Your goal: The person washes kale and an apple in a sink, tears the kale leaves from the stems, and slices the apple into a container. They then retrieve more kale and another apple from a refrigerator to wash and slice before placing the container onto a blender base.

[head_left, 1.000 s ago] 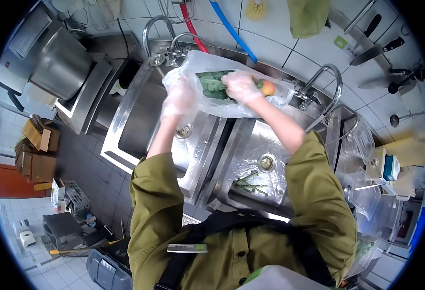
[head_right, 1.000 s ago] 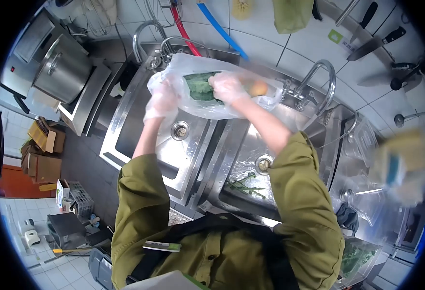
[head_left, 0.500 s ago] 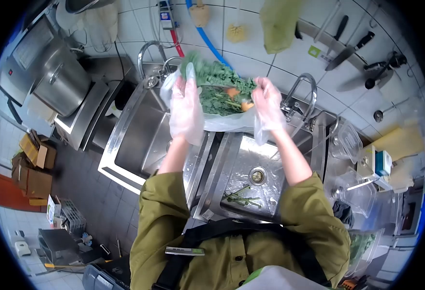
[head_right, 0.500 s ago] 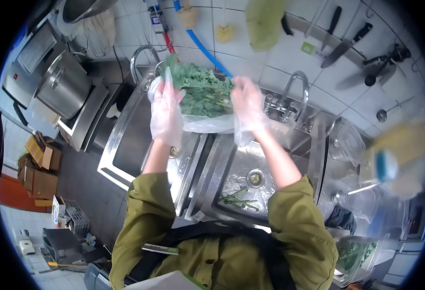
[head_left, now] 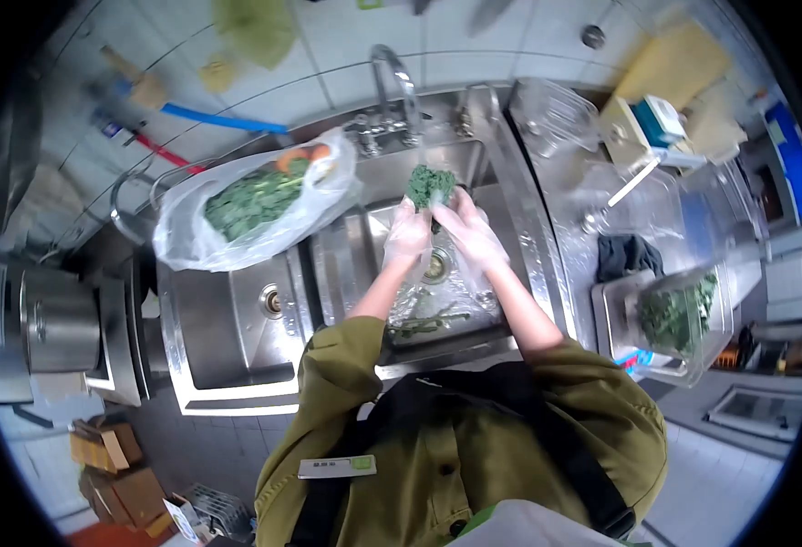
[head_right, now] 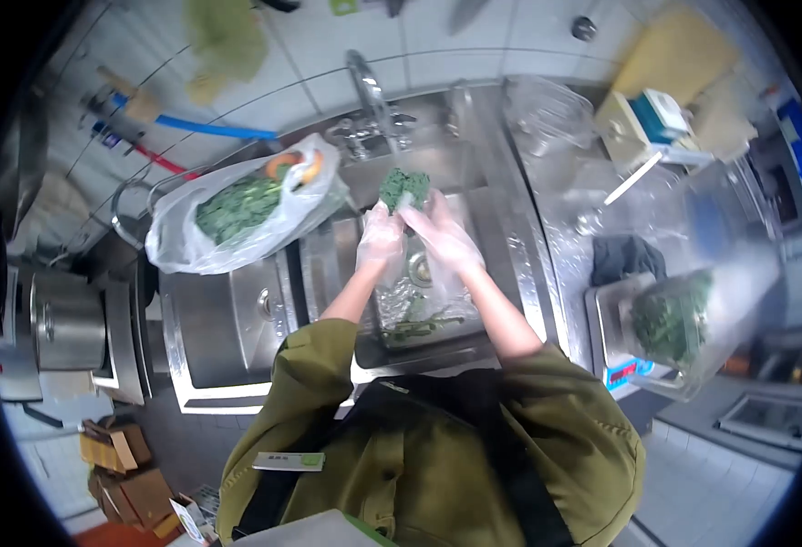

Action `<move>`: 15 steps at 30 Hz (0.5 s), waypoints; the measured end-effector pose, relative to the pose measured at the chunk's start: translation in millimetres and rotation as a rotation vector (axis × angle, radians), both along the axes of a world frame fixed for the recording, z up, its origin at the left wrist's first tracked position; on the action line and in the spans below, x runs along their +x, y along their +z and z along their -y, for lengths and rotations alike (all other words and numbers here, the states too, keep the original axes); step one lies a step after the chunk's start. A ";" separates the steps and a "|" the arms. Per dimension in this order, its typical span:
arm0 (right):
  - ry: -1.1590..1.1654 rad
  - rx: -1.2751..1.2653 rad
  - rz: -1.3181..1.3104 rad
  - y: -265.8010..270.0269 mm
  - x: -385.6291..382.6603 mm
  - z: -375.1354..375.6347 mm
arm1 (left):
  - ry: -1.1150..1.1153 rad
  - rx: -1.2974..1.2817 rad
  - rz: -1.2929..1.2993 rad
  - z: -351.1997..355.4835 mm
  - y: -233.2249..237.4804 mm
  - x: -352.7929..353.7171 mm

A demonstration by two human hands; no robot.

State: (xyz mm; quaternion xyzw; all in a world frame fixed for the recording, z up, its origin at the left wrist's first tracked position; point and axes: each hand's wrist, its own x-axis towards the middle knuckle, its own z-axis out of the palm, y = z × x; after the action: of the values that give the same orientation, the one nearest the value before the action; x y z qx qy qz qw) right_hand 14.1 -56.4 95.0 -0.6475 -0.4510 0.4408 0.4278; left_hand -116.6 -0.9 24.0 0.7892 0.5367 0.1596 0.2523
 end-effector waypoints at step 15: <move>-0.349 -0.023 -0.424 -108.7 95.0 -87.2 | -0.004 -0.228 0.351 -67.0 -92.0 99.4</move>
State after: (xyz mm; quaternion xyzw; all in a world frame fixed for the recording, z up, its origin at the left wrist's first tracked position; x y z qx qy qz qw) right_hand 109.1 30.7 -13.7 -0.6136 -0.2276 0.4912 0.5748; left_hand -17.2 66.0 -68.0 0.7167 0.4975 0.2322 0.4301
